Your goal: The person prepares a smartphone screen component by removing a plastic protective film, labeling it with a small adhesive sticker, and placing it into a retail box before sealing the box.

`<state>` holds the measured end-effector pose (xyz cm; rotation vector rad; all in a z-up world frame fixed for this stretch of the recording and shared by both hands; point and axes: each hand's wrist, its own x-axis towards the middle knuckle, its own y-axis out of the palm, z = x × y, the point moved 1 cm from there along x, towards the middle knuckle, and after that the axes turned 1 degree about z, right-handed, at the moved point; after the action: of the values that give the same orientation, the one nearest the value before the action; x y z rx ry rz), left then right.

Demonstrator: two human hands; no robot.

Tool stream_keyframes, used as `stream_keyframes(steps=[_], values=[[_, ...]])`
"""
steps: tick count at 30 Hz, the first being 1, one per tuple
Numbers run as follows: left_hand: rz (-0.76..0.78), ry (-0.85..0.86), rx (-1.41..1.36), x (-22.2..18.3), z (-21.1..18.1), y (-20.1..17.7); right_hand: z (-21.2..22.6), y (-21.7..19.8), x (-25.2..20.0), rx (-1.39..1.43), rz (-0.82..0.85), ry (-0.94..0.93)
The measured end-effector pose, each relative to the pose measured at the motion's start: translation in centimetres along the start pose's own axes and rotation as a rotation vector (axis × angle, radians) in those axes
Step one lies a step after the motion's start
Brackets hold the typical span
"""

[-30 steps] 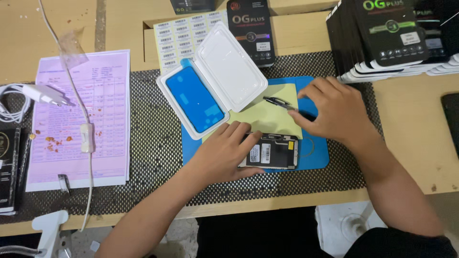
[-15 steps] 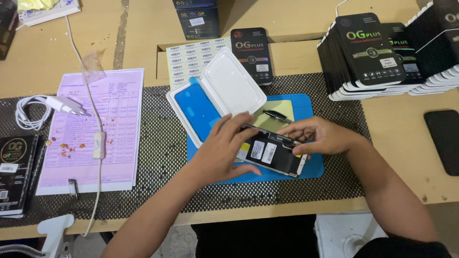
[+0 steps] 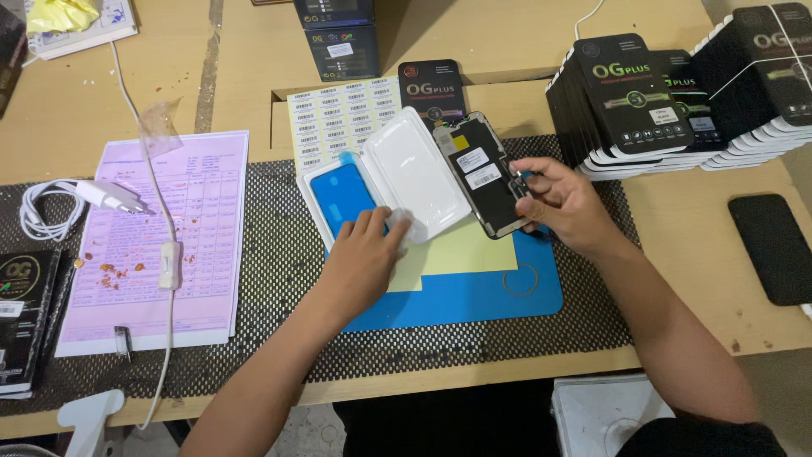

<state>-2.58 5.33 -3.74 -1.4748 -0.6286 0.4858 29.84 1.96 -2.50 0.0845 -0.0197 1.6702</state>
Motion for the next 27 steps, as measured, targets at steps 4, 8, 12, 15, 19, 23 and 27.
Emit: stream_keyframes(steps=[4,8,12,15,19,23,27], values=[[0.138,0.127,-0.01,-1.3,-0.1,-3.9,0.8,2.3,-0.4,-0.141,-0.045,-0.079],[0.275,0.163,-0.214,-1.7,-0.3,-6.6,1.7,4.5,-1.2,-0.188,-0.033,-0.05],[0.007,0.024,-0.222,-0.8,-0.7,-5.1,1.9,6.9,-2.3,-0.127,-0.047,0.094],[-0.037,-0.057,-0.34,-0.5,-1.5,-4.1,0.9,7.4,-2.8,-0.198,-0.02,0.207],[-0.003,-0.047,-0.298,-0.3,-2.0,-4.4,1.2,7.9,-3.1,-0.238,0.071,0.276],[0.141,-0.029,-0.473,-0.3,-1.8,-6.9,0.8,7.4,-2.8,-0.159,0.245,0.354],[0.203,-0.03,-0.471,-0.2,-1.7,-6.9,0.6,7.4,-2.5,-0.07,0.31,0.413]])
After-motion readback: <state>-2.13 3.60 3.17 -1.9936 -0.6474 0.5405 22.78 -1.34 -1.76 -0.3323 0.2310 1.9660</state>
